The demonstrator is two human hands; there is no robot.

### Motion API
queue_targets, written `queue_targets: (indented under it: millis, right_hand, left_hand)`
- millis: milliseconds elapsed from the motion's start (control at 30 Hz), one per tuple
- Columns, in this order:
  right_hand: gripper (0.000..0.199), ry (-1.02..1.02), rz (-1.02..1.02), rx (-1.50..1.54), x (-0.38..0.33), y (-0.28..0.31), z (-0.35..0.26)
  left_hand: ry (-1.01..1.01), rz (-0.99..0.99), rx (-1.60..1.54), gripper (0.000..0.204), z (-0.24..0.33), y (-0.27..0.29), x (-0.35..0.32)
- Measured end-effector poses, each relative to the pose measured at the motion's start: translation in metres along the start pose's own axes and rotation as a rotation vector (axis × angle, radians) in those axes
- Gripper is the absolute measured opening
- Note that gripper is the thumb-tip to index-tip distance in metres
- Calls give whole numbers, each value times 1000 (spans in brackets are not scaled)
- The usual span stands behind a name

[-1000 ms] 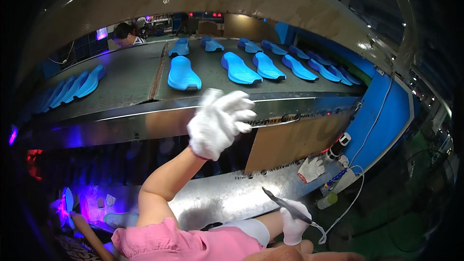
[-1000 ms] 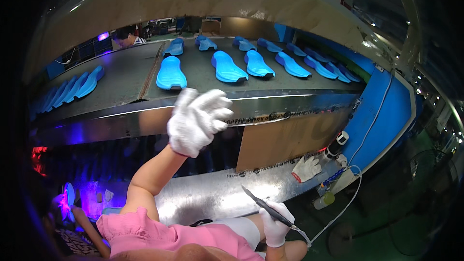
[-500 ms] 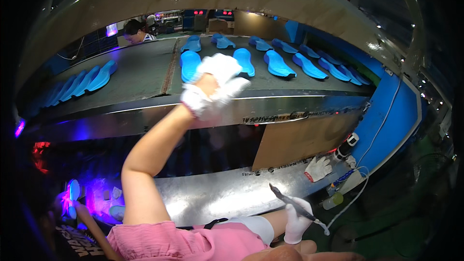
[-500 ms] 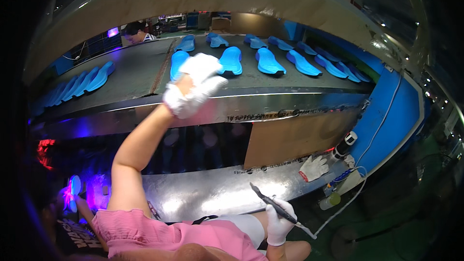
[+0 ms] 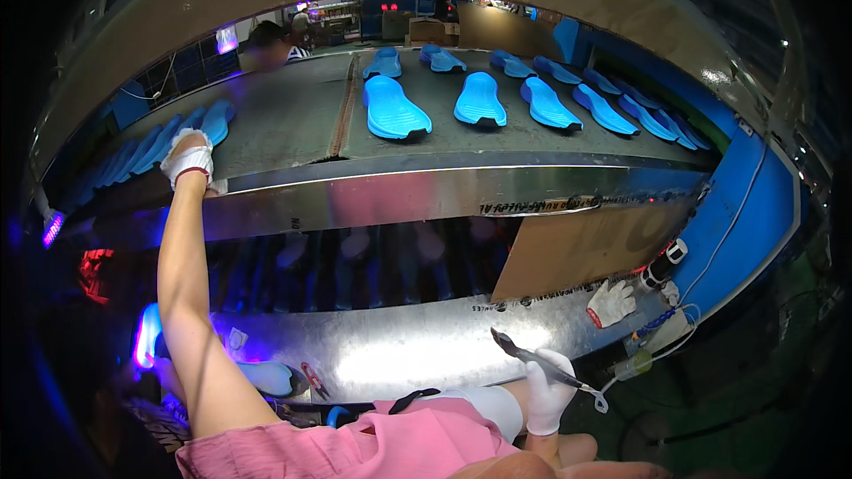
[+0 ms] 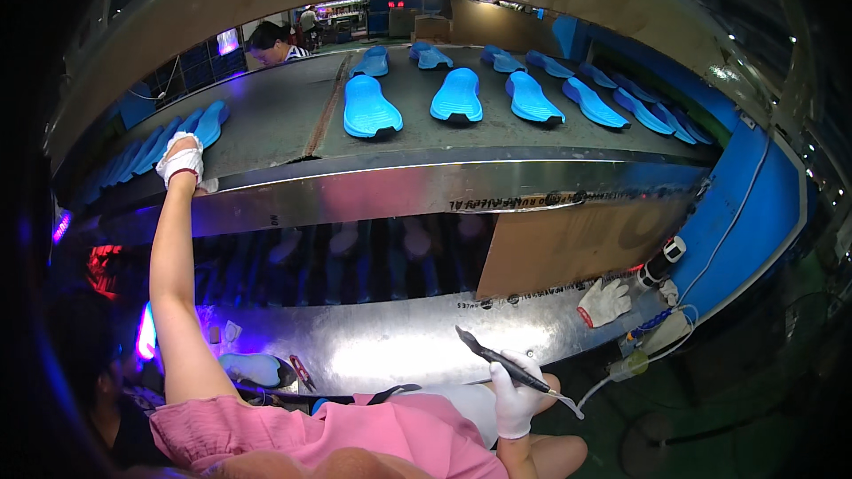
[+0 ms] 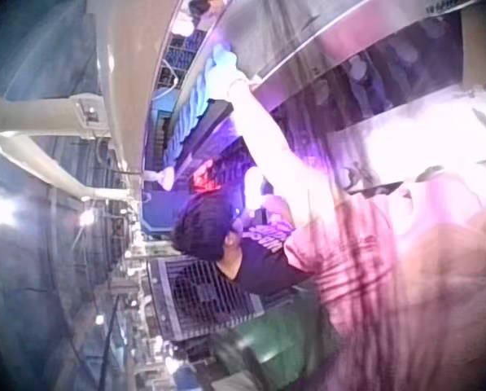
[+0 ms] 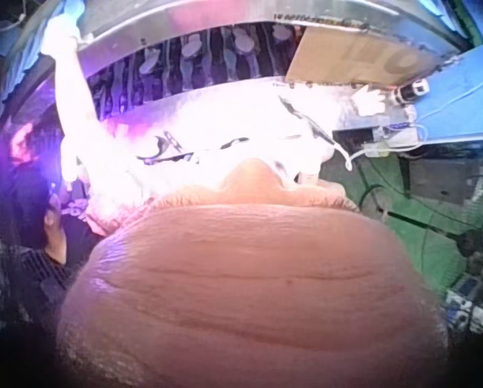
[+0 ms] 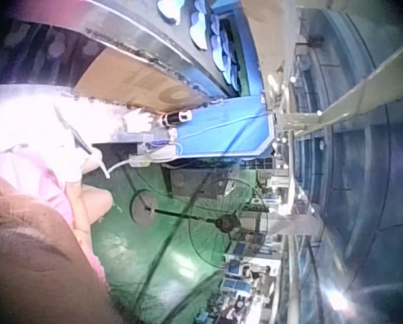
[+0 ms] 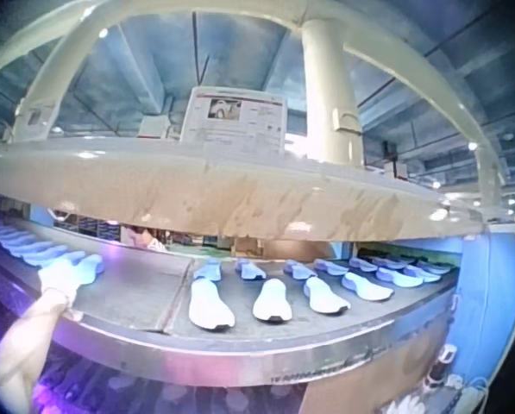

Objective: The person repeatedly takes shoe outsoles from a conveyor belt and applies adhesive over their surfaces using a dispenser brush tool.

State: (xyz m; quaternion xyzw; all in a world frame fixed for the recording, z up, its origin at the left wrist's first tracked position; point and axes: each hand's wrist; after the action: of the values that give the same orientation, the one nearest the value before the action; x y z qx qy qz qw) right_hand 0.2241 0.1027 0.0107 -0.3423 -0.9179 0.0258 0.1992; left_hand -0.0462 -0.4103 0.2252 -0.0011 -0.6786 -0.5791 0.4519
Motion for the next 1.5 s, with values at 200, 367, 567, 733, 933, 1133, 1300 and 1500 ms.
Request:
queue_targets:
  millis: [200, 367, 567, 733, 933, 1133, 1300, 1500]
  right_hand:
    - [23, -72, 25, 40, -1, 12, 5]
    - [37, -76, 205, 83, 1, 15, 3]
    - [21, -187, 329, 171, 4, 36, 13]
    - [23, -197, 410, 120, 6, 55, 17]
    - [22, -220, 553, 196, 3, 62, 15]
    - [22, -293, 594, 195, 5, 71, 25]
    - [15, -320, 388, -4, 24, 57, 58]
    - [21, -240, 229, -618, 68, 20, 115]
  left_hand:
    - [-2, -108, 37, 30, -11, 3, 0]
    - [-188, 128, -914, 32, 26, 8, -60]
    - [-235, 294, -1565, 12, 86, 58, -200]
    - [-457, 451, -1362, 17, 103, 54, -268]
    - [-1050, 138, -1664, 30, 100, 13, -347]
    - [-1209, -239, -1841, 19, 151, -47, -473]
    - [-1147, -737, -1686, 23, 166, -57, -494]
    - [530, -2015, -1780, 65, 212, -38, -494]
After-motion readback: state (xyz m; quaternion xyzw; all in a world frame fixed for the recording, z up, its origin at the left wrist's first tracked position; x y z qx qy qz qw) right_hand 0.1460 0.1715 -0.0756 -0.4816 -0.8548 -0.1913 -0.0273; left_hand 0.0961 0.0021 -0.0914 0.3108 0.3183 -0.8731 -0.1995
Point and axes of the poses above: each hand's wrist, its own x-axis towards the middle knuckle, its own y-axis out of the back of the hand, z = x × y, and after that the axes turned 10 degrees about z, right-handed
